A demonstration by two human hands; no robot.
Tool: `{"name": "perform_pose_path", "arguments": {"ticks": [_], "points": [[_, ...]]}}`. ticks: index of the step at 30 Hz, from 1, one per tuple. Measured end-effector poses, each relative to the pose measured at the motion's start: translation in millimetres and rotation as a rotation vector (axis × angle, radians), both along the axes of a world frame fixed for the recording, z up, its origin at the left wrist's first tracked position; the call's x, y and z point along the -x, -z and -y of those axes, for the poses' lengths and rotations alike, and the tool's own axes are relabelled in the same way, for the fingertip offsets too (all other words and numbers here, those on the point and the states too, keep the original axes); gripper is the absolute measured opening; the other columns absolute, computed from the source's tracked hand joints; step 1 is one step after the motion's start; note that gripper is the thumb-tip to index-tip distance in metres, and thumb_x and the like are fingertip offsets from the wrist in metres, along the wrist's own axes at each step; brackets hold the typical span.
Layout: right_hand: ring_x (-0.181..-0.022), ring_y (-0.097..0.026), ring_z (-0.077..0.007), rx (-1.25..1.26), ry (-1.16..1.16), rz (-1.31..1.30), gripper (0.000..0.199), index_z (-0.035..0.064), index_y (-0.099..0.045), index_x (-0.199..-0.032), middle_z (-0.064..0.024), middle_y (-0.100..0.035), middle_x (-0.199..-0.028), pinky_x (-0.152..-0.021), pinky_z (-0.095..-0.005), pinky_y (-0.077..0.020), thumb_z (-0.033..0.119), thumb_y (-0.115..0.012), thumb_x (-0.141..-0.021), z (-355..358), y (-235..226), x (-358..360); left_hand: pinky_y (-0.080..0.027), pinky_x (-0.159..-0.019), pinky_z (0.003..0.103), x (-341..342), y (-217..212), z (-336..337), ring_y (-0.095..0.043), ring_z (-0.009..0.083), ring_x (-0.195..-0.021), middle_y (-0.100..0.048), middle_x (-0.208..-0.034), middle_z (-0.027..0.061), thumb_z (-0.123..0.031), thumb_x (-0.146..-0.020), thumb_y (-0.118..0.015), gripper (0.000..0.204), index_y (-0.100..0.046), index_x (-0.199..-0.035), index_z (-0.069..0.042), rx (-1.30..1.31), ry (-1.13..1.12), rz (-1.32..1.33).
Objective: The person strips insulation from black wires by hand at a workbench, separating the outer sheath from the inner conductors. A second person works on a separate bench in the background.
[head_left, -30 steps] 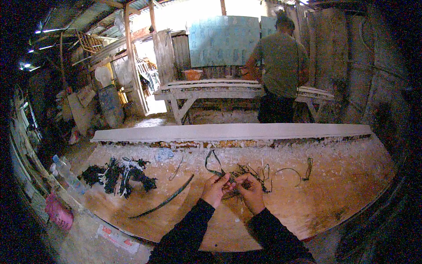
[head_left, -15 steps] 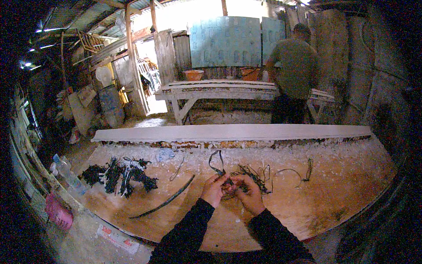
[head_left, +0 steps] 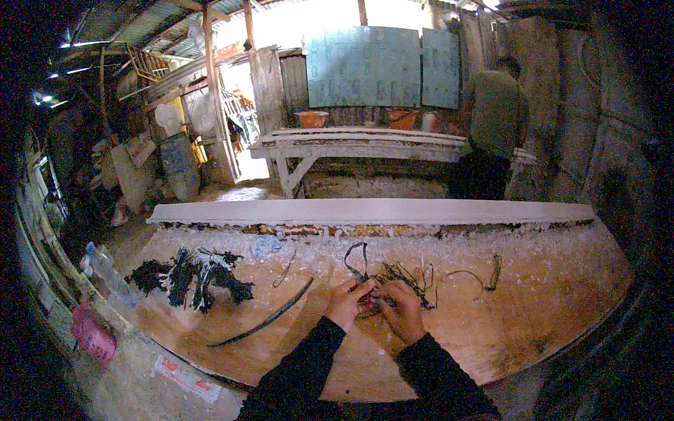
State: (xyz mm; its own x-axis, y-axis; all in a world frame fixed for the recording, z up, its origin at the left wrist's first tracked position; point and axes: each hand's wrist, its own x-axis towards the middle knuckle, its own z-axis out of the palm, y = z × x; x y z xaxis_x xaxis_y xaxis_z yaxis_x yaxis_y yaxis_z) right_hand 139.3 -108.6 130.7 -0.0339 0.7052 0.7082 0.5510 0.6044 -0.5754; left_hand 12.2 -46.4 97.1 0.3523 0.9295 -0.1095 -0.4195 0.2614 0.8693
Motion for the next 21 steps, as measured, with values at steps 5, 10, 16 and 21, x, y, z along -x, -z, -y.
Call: {"name": "perform_pose_path", "arguments": {"ticks": [5, 10, 16, 21], "points": [[-0.076, -0.055, -0.0215, -0.022, 0.012, -0.120, 0.010, 0.0027, -0.056, -0.075, -0.0086, -0.055, -0.078, -0.069, -0.0293, -0.0431, 0.000, -0.061, -0.067, -2, 5, 2, -0.047, -0.057, 0.023, -3, -2, 4, -0.055, 0.0090, -0.067, -0.056, -0.074, -0.0016, -0.020, -0.077, -0.062, 0.015, -0.056, -0.083, -0.008, -0.045, 0.005, 0.022], [-0.072, -0.052, -0.0128, 0.160, -0.113, -0.611, 0.010, 0.0037, -0.051, -0.075, -0.0036, -0.055, -0.075, -0.069, -0.0254, -0.0409, 0.006, -0.061, -0.074, -2, 8, 9, -0.048, -0.058, 0.024, -2, 4, 4, -0.055, 0.0098, -0.071, -0.057, -0.079, -0.0003, -0.016, -0.077, -0.062, 0.013, -0.054, -0.084, -0.009, -0.117, -0.029, 0.052], [-0.073, -0.050, -0.0097, 0.393, -0.225, -0.908, 0.009, 0.0074, -0.050, -0.078, -0.0002, -0.054, -0.076, -0.069, -0.0235, -0.0407, 0.010, -0.059, -0.078, -1, 5, 4, -0.050, -0.060, 0.025, -7, 17, -1, -0.056, 0.0119, -0.076, -0.058, -0.087, 0.0023, -0.013, -0.077, -0.061, 0.012, -0.053, -0.084, -0.008, -0.175, 0.004, 0.065], [-0.074, -0.054, -0.0106, 0.487, -0.353, -1.003, 0.009, 0.0037, -0.056, -0.085, -0.0027, -0.058, -0.080, -0.069, -0.0236, -0.0439, 0.009, -0.058, -0.078, -1, 0, 4, -0.050, -0.058, 0.025, -10, 18, 3, -0.058, 0.0131, -0.075, -0.059, -0.084, 0.0040, -0.015, -0.077, -0.061, 0.012, -0.055, -0.083, -0.007, -0.313, -0.105, 0.042]]}}
